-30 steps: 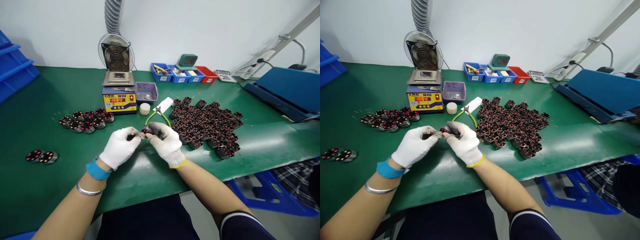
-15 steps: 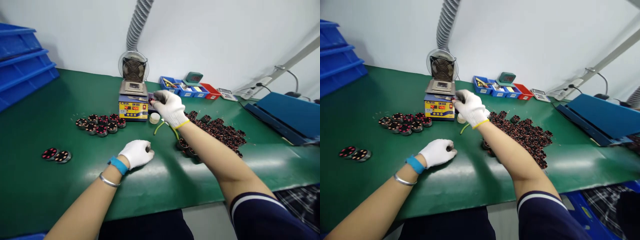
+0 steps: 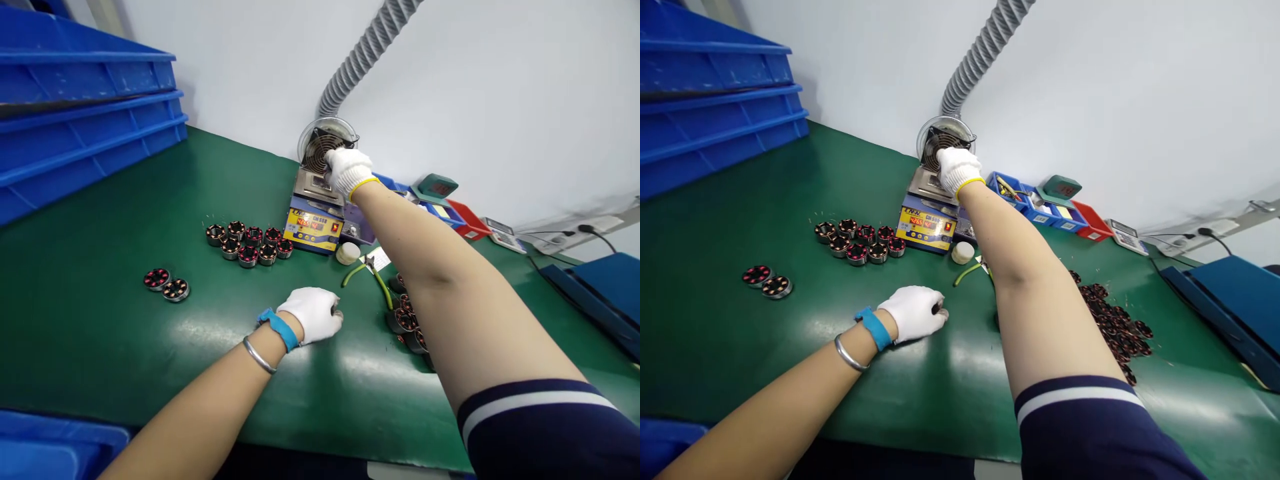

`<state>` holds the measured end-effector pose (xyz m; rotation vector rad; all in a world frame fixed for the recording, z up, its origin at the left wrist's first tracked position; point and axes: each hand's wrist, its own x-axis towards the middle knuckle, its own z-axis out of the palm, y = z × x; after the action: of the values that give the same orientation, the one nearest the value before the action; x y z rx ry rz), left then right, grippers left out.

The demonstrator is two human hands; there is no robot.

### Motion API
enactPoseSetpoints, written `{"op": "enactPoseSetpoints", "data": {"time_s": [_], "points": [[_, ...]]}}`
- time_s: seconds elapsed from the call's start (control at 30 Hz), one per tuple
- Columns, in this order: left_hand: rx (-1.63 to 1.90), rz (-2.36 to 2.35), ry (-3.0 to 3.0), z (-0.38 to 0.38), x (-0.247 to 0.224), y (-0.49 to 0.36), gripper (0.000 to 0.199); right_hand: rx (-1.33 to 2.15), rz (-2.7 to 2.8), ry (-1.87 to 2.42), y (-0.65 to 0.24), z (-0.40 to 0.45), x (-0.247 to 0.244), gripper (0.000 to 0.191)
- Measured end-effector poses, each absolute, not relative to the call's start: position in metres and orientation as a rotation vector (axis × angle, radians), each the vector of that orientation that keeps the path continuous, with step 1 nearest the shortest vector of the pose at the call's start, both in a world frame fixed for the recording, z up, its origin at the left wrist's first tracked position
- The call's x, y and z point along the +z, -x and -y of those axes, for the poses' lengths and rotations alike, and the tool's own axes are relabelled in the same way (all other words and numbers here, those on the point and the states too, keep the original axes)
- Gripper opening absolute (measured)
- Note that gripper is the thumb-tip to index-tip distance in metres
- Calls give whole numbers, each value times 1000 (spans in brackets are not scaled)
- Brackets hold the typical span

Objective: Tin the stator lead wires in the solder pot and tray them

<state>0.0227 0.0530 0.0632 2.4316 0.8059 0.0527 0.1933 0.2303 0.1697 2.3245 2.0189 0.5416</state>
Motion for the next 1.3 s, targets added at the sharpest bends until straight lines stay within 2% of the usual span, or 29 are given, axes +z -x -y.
{"op": "enactPoseSetpoints", "data": {"time_s": [0.33,0.6,0.7,0.8,0.87,0.93,1.03,1.13,1.2,1.3], "points": [[39,-798,-2423,-52,62,-22,32,540,-2010,-2230,-185,-235,163,39],[38,-792,-2445,-52,64,-22,30,508,-2060,-2364,-191,-231,172,30],[226,-949,-2401,-54,65,-22,29,463,-2150,-2479,-192,-219,181,32],[655,-1174,-2106,-59,64,-24,24,361,-2257,-2623,-187,-197,185,33],[934,-1183,-1731,-65,63,-26,20,229,-2341,-2693,-180,-179,180,33],[1103,-1102,-1330,-71,64,-29,28,-3,-2441,-2737,-172,-160,169,35],[1226,-990,-921,-79,66,-31,35,-475,-2561,-2766,-157,-134,144,46],[1284,-985,-786,-83,67,-29,25,-791,-2553,-2768,-146,-115,120,52],[1275,-1012,-779,-84,64,-27,20,-1000,-2499,-2725,-144,-106,114,47],[1244,-994,-800,-84,58,-25,20,-1271,-2340,-2597,-145,-95,120,25]]}}
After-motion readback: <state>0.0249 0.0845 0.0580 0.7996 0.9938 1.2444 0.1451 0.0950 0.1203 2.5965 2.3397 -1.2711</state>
